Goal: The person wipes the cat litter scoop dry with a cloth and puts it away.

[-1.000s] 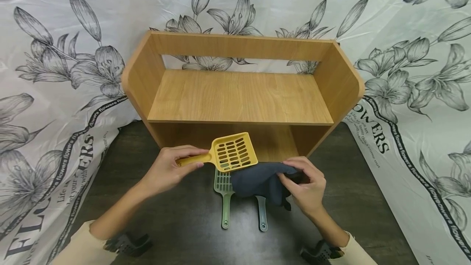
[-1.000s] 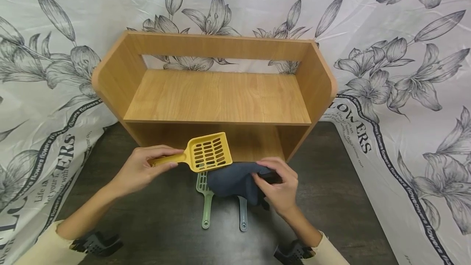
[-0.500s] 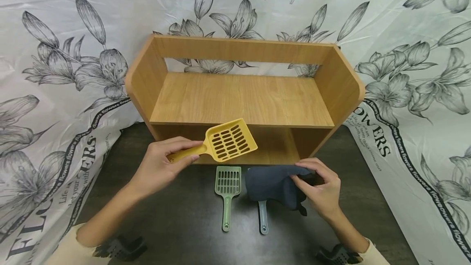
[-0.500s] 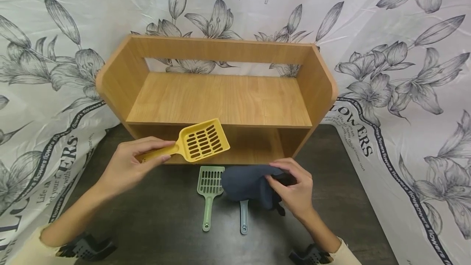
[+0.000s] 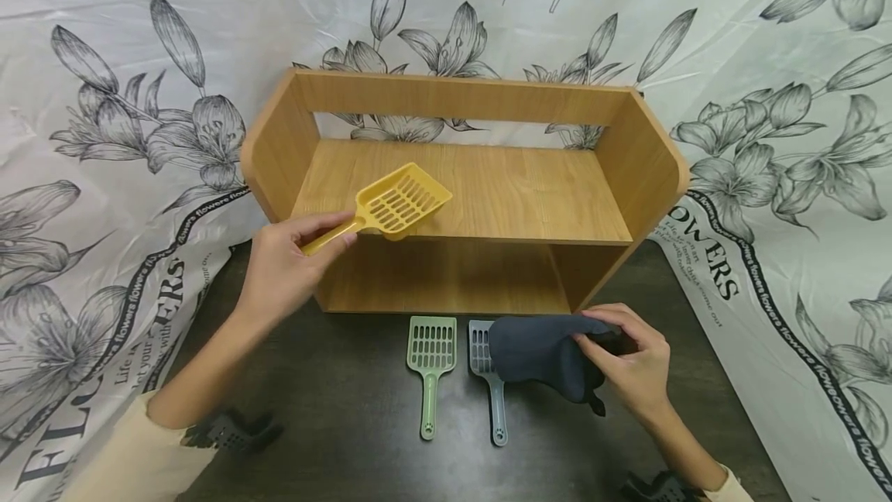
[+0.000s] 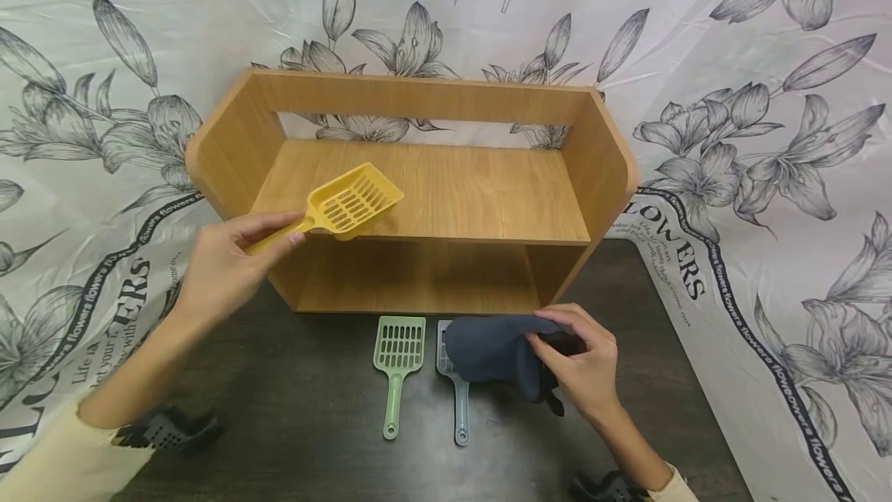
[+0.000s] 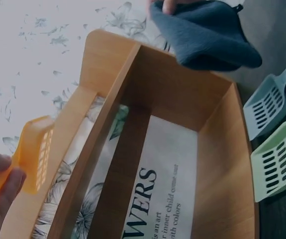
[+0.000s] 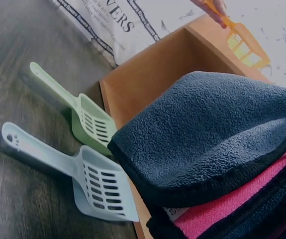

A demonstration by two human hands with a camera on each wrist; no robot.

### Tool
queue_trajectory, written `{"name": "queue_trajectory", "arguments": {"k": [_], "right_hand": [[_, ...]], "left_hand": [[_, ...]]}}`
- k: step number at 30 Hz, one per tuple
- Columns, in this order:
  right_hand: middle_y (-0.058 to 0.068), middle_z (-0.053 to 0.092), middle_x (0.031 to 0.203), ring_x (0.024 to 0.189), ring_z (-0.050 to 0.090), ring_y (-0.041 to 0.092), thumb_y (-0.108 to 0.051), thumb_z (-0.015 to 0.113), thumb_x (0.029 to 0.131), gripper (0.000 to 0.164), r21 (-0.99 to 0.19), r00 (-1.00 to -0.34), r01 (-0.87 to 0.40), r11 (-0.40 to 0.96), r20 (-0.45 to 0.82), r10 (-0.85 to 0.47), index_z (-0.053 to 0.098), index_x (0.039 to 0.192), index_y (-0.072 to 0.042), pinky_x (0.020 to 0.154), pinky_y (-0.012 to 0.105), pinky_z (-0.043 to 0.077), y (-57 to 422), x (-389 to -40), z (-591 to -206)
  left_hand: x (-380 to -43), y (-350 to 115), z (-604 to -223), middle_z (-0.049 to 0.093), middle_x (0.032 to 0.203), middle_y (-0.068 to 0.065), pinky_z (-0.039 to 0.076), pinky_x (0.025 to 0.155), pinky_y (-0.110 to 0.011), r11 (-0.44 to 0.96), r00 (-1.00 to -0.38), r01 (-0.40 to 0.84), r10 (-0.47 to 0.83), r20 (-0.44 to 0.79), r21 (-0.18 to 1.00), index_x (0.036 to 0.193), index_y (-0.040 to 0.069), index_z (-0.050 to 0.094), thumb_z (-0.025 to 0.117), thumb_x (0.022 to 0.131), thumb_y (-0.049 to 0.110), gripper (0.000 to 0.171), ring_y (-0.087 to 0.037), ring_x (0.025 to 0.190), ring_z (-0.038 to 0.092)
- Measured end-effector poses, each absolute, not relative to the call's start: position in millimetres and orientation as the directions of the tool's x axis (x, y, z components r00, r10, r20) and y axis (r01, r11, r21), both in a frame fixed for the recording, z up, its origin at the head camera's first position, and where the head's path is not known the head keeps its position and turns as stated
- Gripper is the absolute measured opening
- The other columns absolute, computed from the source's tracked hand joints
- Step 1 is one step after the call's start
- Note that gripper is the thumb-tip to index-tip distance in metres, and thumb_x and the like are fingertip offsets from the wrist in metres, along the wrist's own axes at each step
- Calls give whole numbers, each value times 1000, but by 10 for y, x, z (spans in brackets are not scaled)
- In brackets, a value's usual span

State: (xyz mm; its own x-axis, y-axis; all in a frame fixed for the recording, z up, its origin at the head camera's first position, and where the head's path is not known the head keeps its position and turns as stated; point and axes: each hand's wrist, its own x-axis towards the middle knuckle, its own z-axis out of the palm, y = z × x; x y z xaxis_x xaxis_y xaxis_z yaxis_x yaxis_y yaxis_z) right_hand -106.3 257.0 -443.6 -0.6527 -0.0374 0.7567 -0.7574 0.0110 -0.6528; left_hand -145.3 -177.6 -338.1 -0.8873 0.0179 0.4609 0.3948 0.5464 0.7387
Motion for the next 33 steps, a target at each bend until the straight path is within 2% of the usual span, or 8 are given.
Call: {"name": "queue_trajectory", "arguments": {"k": [6,8,10,12,14,16,25,33], "right_hand": [[24,74,97,96,73,20,37,74,64,37,-657,-658,-753,31,752,-35,67,99,27,87,21,57,2648,-1068,-4483],[24,74,98,96,73,20,37,74,64,37,-658,-660,-752,38,751,-36,67,99,27,87,21,57,2662,-1071,-4487],[23,74,98,96,73,19,38,73,63,38,-659,-661,-750,46,750,-35,67,99,27,88,21,56,2672,-1073,-4489],[23,74,98,97,72,18,38,73,63,38,-661,-663,-748,59,748,-36,67,99,26,87,20,56,2681,-1069,-4488],[23,74,98,97,72,18,38,73,64,37,-663,-666,-746,68,745,-37,67,99,26,87,20,56,2689,-1067,-4495],[24,73,98,96,73,17,38,73,64,37,-666,-669,-743,69,743,-35,67,99,26,87,20,56,2699,-1064,-4506],[26,72,100,97,73,19,40,72,63,40,-688,-690,-724,59,724,-26,67,101,27,88,21,57,2756,-1071,-4611],[27,72,99,97,73,19,39,73,63,41,-699,-700,-712,72,714,-3,68,102,25,88,21,57,2810,-1041,-4670]], "left_hand": [[-1650,-1749,-3378,79,114,-15,48,80,-7,547,-865,384,-69,497,744,118,3,81,82,93,7,26,-27,106,75],[-1719,-1729,-3386,79,113,-16,49,82,-8,559,-849,390,-90,521,732,117,1,80,81,93,5,25,-30,107,75],[-1787,-1709,-3395,78,114,-17,53,89,-16,587,-832,392,-103,545,709,117,0,80,81,93,5,25,-32,110,75],[-1849,-1690,-3403,78,114,-17,57,93,-29,610,-821,387,-114,560,692,117,-2,80,81,93,4,25,-33,111,75],[-1905,-1676,-3414,78,114,-19,58,95,-43,632,-811,382,-120,572,674,117,-3,79,81,93,4,25,-35,111,74],[-1954,-1663,-3422,78,113,-21,57,95,-51,650,-803,379,-123,583,659,116,-5,79,80,93,3,25,-37,112,74],[-2151,-1626,-3446,77,111,-24,57,94,-55,740,-786,307,-157,597,599,114,-6,79,78,95,7,24,-41,109,74],[-2268,-1572,-3468,76,113,-25,56,94,-58,785,-816,239,-156,556,571,115,-8,78,73,96,6,24,-43,110,73]]}}
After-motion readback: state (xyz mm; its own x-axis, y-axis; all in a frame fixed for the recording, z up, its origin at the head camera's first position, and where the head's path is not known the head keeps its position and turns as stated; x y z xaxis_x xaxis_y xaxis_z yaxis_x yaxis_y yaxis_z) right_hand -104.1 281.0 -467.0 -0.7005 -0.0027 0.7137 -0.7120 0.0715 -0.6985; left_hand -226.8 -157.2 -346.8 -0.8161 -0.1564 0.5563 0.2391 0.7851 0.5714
